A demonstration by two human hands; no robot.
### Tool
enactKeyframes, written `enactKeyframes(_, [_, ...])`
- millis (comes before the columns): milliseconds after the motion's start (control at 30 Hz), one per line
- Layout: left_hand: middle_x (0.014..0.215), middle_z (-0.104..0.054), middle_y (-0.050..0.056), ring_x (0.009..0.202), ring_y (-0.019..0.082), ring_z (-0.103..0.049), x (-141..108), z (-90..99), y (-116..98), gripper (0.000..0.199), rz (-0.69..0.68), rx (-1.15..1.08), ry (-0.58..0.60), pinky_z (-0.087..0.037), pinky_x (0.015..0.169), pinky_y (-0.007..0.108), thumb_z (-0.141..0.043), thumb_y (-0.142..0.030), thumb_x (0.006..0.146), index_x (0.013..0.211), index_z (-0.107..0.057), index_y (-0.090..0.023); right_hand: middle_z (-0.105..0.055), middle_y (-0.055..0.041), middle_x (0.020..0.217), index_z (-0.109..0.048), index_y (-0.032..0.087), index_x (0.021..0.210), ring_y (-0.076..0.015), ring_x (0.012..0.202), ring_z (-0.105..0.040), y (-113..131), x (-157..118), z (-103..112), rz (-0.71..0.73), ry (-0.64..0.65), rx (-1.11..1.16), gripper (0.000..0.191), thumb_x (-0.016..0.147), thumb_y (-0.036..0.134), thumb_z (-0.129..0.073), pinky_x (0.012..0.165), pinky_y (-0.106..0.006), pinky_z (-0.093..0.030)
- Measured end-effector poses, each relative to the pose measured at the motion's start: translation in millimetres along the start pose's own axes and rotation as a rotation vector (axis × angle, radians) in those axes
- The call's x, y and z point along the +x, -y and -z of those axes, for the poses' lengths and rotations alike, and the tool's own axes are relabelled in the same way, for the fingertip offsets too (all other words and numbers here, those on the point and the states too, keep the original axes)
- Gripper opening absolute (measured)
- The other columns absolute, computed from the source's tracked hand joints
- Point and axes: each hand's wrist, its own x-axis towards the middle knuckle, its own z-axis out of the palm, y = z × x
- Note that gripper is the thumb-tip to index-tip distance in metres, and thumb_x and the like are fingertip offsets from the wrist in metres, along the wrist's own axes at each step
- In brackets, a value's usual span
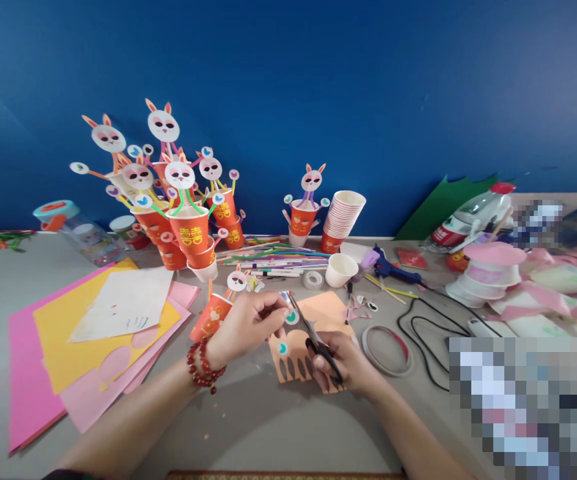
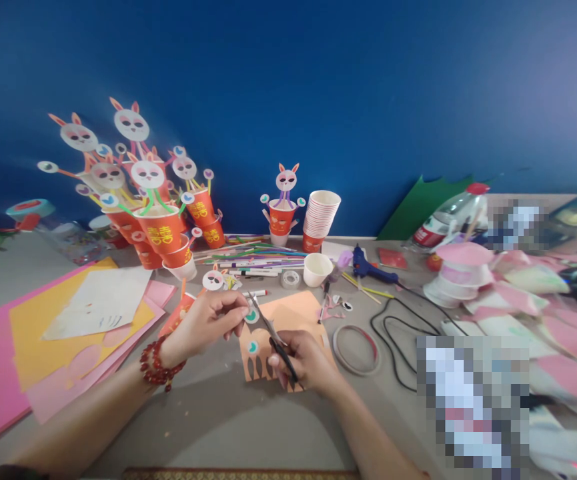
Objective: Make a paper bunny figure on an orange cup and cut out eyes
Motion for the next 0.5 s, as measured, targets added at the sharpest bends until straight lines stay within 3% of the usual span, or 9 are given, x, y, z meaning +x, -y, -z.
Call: enactKeyframes(500, [0.059, -0.063, -0.003, 0.051, 0.008, -0.053, -1.1, 0.6, -5.4, 0.015, 0.009, 0.092, -0.024, -0.035, 0.047, 0.016, -0.053, -0.022, 0.086, 0.075, -0.061, -0.017, -0.054, 0.003, 0.044, -0.052, 0.019, 0.067, -0.0104, 0.035, -0.047, -5.2, 0.4, 2.9, 0.005, 0.002, -0.027, 0.054, 0.074, 0.071, -0.063, 0.035, -0.019, -0.029])
